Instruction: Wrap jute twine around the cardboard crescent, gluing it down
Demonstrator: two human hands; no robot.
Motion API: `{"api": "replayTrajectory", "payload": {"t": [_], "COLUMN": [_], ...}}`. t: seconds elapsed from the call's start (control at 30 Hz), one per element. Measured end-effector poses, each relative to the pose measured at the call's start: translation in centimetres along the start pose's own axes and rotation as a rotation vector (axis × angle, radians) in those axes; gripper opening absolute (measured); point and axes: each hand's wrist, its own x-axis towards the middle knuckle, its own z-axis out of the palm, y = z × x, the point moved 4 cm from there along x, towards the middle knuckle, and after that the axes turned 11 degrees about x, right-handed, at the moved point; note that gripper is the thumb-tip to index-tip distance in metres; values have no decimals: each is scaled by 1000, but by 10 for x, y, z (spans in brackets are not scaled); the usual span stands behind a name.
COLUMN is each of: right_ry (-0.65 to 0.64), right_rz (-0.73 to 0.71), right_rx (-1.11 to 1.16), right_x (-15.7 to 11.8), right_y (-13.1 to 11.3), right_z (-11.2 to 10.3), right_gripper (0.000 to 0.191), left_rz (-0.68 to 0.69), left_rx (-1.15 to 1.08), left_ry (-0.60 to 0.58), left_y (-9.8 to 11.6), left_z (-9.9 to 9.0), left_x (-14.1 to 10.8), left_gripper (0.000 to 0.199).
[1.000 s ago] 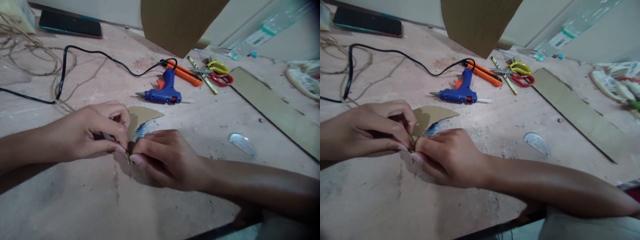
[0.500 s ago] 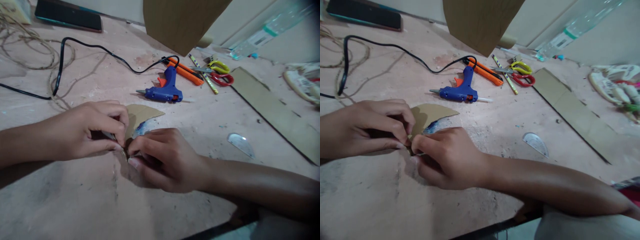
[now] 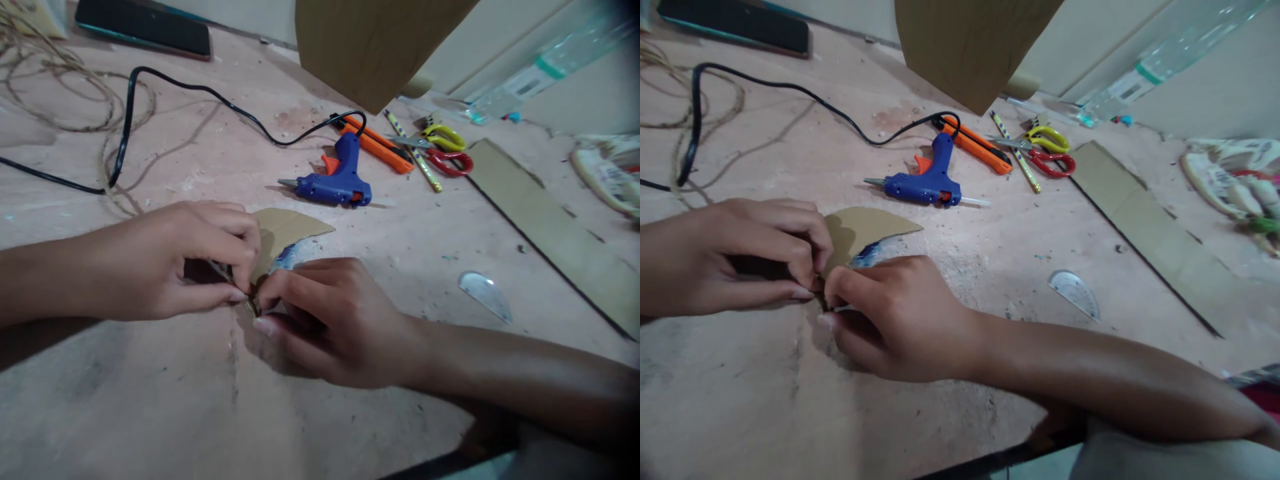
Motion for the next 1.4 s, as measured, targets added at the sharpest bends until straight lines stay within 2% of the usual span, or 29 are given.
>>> {"api": "replayTrajectory", "payload": {"t": [0.33, 0.53, 0.7, 1.2, 1.27, 1.4], "right_ry": [5, -7, -24, 13, 25, 65], "right_rz": [35, 42, 33, 57, 26, -185], "right_rx": [-16, -15, -6, -43, -33, -126], "right_x": [1, 0, 2, 4, 2, -5], "right_y": [0, -1, -1, -2, -2, -11], "right_z": [1, -1, -2, 0, -2, -6], "right_gripper": [7, 1, 6, 3, 5, 10], "left_rz": [-19, -18, -5, 2, 2, 17], "left_rx": [-24, -19, -7, -17, -17, -8], "left_ry": [3, 5, 5, 7, 11, 21], "left_y": [-1, 0, -1, -1, -2, -2], "left_z": [2, 2, 5, 5, 4, 3], "left_x": [2, 0, -1, 1, 1, 0], "left_gripper": [18, 17, 16, 17, 17, 15]}}
